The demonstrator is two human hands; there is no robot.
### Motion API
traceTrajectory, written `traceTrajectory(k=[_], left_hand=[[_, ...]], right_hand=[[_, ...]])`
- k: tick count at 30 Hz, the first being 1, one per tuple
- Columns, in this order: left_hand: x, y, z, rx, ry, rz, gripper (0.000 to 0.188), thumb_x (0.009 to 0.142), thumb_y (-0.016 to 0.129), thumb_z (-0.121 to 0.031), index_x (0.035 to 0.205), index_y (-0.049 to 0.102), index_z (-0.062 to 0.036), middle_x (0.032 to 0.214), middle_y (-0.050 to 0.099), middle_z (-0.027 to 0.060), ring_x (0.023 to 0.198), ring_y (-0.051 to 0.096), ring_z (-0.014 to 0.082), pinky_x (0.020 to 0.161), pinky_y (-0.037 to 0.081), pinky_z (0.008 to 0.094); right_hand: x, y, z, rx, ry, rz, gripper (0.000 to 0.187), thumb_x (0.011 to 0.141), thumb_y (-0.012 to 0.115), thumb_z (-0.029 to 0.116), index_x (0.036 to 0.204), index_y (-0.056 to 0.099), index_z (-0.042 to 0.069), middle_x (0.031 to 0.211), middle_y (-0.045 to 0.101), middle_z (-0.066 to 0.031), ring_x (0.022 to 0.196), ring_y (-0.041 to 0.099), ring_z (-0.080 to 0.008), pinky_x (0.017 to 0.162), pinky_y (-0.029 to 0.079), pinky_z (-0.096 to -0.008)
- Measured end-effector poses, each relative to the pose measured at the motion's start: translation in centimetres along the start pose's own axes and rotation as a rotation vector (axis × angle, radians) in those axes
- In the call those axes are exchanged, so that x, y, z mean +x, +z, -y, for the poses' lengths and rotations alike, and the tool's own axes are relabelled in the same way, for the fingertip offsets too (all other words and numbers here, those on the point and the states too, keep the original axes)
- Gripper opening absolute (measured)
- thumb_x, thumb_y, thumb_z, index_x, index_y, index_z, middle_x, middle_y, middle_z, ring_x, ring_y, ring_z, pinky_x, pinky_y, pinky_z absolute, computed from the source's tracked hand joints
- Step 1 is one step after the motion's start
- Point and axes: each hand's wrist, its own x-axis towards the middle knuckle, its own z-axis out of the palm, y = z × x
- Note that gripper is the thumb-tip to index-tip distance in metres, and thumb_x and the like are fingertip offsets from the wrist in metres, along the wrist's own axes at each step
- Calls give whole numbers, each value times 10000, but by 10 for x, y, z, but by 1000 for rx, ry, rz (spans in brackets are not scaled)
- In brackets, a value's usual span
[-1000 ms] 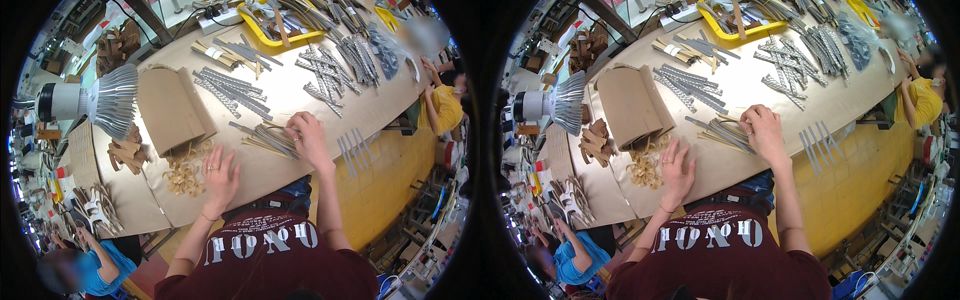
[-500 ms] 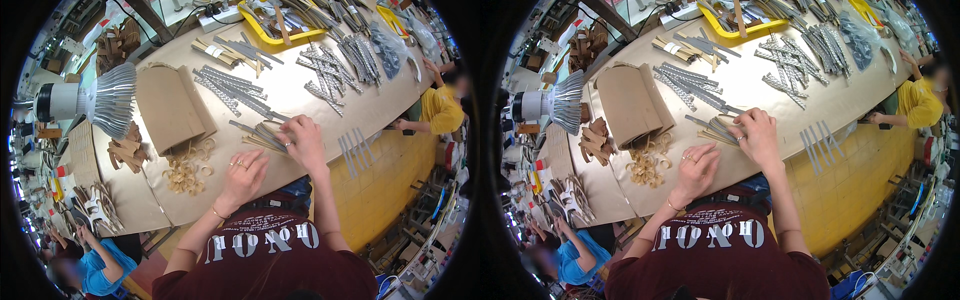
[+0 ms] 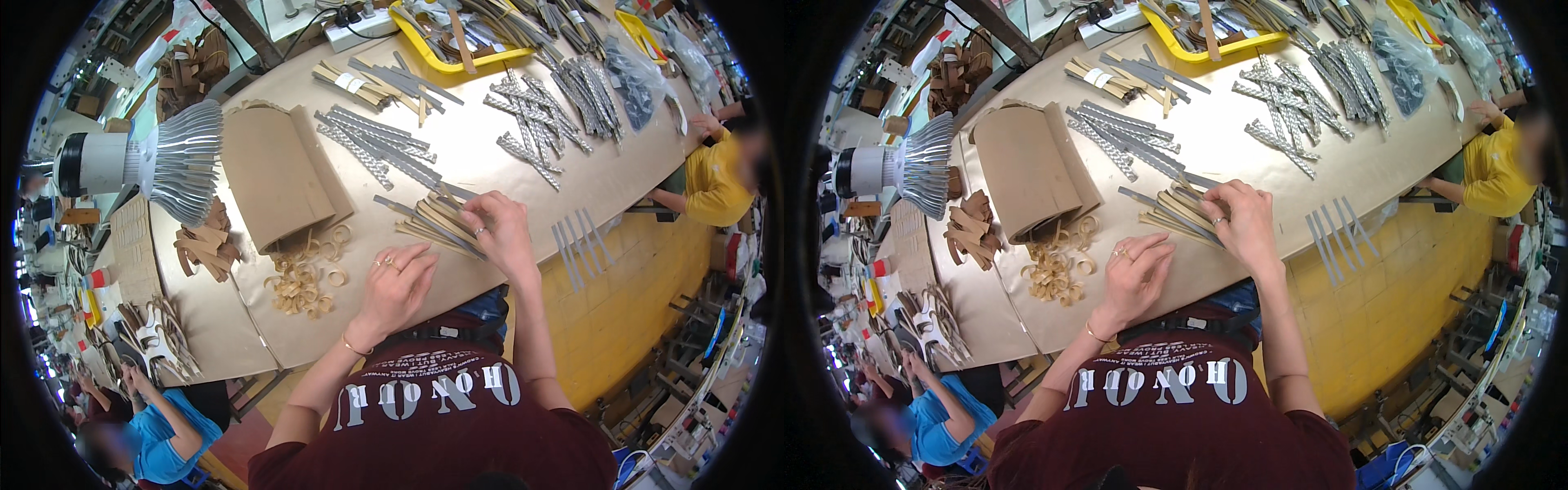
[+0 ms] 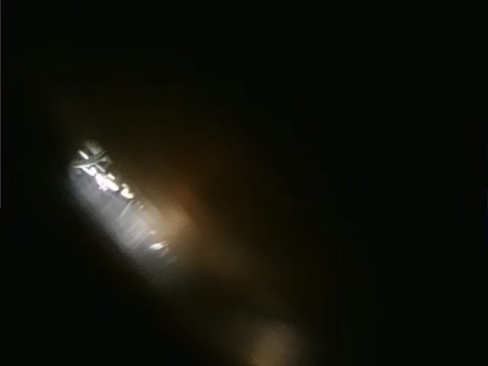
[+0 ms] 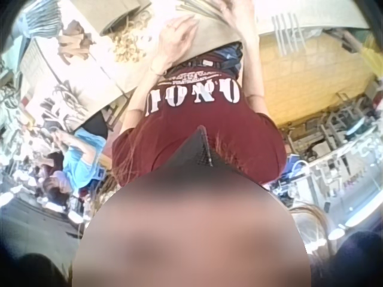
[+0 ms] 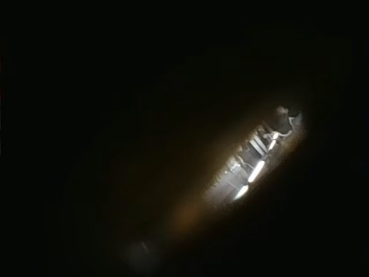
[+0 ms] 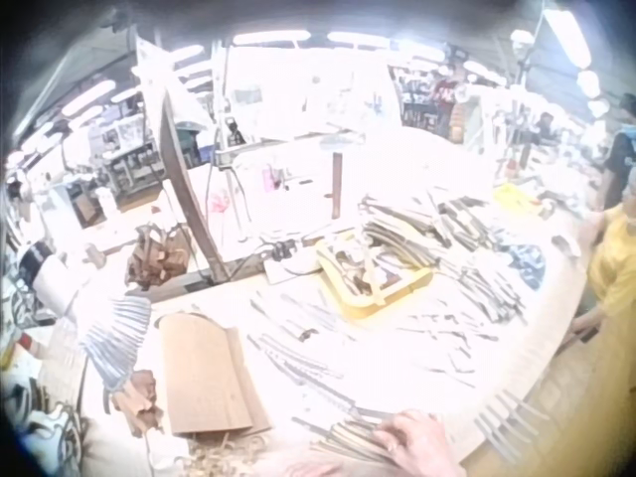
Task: The person repeatedly picks up short metal rods and wooden sticks from a workbench, aligns them, and places them into a cardboard box. The person handles items one at a time and occasionally adjusts the pile of rods on the table.
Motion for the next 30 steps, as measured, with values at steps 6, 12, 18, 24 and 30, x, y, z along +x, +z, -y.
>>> traceTrajectory(k=[6,12,18,24,30], left_hand=[[10,-3,-4,-59,-64,-16,219,814,715,-10,1027,696,-58,1095,692,110,897,667,276,826,504,385],[17,-8,-9,-248,-275,-43,160,882,677,-39,1040,703,-28,1080,714,137,953,691,293,857,526,358],[30,-14,-13,-439,-461,-67,173,944,638,-68,1087,706,3,1044,728,107,1005,673,180,900,513,322],[52,-17,-18,-1034,-612,-92,302,981,624,-99,1244,620,49,1140,690,118,1007,647,136,916,506,284],[59,-20,-37,-1102,-540,-247,265,940,671,-34,1195,665,38,1133,701,126,1019,650,140,922,518,292]], right_hand=[[2,-2,5,212,81,1,142,788,804,92,817,712,-11,743,704,-109,652,681,-187,641,527,-308],[3,-9,8,246,197,48,150,813,793,78,838,706,-42,725,706,-108,646,665,-133,604,519,-265],[2,-22,21,439,142,116,142,856,756,84,910,697,-34,794,709,-90,716,642,-121,677,510,-271],[-4,-36,41,279,-140,191,127,841,764,89,942,717,31,855,698,-40,859,603,-164,815,469,-319],[-6,-32,49,281,-172,98,137,827,780,100,917,704,30,850,688,-38,859,600,-178,813,463,-322]])
